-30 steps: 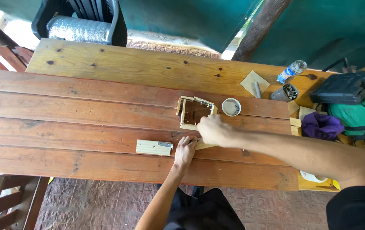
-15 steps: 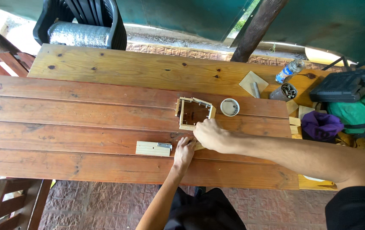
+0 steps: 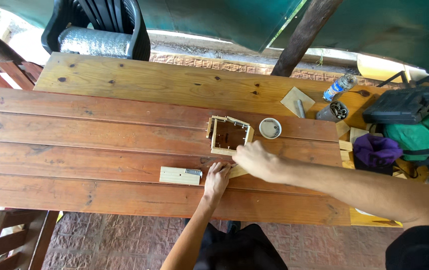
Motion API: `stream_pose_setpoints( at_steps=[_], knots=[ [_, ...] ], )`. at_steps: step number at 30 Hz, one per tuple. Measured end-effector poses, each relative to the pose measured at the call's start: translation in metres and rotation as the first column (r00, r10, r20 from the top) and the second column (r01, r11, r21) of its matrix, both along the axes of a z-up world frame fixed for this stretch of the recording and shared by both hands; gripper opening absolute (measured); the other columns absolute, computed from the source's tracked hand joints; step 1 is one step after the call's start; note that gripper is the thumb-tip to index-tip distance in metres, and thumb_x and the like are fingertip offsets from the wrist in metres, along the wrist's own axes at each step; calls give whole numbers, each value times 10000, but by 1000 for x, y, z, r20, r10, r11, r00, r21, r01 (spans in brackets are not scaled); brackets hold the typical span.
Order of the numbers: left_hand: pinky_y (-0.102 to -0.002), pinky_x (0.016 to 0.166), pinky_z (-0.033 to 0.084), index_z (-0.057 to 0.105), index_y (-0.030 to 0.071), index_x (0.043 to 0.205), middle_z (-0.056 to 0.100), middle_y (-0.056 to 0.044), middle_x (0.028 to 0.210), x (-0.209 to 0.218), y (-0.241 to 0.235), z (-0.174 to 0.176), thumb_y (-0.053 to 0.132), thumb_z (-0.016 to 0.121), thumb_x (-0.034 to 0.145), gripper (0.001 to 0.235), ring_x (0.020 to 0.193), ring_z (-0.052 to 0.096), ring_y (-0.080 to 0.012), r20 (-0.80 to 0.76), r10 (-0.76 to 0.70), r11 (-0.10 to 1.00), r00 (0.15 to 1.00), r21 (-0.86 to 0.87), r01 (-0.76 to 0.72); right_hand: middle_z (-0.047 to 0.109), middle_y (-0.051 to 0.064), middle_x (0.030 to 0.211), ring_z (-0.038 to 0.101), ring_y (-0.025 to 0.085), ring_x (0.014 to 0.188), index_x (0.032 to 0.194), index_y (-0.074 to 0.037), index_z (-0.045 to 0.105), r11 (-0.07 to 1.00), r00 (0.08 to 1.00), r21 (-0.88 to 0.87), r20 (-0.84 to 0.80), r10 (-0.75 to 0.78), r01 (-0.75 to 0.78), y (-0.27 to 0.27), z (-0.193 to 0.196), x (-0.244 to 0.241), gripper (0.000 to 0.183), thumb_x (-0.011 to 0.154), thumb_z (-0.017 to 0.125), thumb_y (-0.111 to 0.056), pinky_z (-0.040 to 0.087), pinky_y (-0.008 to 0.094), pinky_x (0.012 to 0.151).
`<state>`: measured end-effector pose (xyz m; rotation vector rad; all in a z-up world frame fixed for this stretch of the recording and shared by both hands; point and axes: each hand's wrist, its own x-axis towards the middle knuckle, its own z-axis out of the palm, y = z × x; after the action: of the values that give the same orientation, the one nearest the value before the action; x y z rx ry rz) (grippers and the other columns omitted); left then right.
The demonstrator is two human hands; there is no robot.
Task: The person assembles a small wooden structure on a wooden table using a screwdriver. They repeatedly insert and tighten screws into pre-drilled holes on the wooden frame, adjusting the position of the pieces as needed.
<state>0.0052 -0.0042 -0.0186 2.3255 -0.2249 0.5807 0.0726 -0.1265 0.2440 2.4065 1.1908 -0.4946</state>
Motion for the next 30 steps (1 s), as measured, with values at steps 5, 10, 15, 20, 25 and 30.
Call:
stream_pose_setpoints(
  at_steps=[5, 10, 15, 20, 25, 30],
  knots=[
    [-340, 778, 559, 798, 156, 1001, 678, -8, 986, 0, -2, -7, 230, 750, 864, 163, 881, 661, -242, -1, -3, 1000, 1000, -8, 3, 739, 191, 843, 752, 373, 837, 854, 33, 776, 974, 969, 115, -177, -172, 193, 4, -8, 4, 103, 818, 766, -63, 624, 498, 676],
    [-339, 773, 564, 801, 161, 1011, 687, -4, 988, 0, -1, -4, 238, 750, 879, 161, 880, 669, -240, 3, 2, 1000, 1000, -8, -2, 734, 204, 823, 750, 384, 808, 812, 13, 766, 890, 853, 90, -342, -394, 447, 5, 21, 6, 116, 852, 691, -65, 630, 501, 663],
    [-345, 756, 558, 803, 137, 1019, 683, -24, 975, 0, -1, -3, 259, 733, 901, 183, 876, 669, -250, 21, 8, 1000, 1000, -3, -8, 707, 254, 1038, 730, 419, 977, 1217, -8, 653, 905, 876, 82, -304, -375, 416, 9, 22, 0, 513, 890, 762, -389, 619, 533, 794],
    [-345, 761, 564, 802, 152, 1018, 686, -21, 978, -2, -1, 10, 263, 725, 911, 172, 884, 672, -248, 17, 23, 1000, 1000, 0, -23, 742, 160, 919, 753, 366, 892, 1053, -49, 739, 992, 995, 81, -28, -92, 94, 18, 37, -8, 200, 872, 677, 10, 614, 504, 745],
    [-351, 747, 560, 797, 147, 1015, 684, -26, 966, -3, -1, 4, 271, 711, 930, 173, 876, 672, -259, -4, 14, 1000, 1000, -1, -14, 733, 177, 828, 747, 389, 824, 925, -24, 750, 978, 989, 164, -99, -114, 129, 10, 0, 3, 155, 779, 731, 23, 619, 511, 671],
    [-356, 744, 560, 789, 128, 1020, 670, -32, 972, 0, 2, 6, 249, 722, 911, 176, 874, 666, -263, 6, -5, 1000, 1000, -10, 5, 763, 177, 1010, 743, 370, 974, 1125, 19, 743, 913, 886, 3, -243, -395, 408, 17, 15, 12, 307, 855, 723, -126, 626, 493, 776]
  ],
)
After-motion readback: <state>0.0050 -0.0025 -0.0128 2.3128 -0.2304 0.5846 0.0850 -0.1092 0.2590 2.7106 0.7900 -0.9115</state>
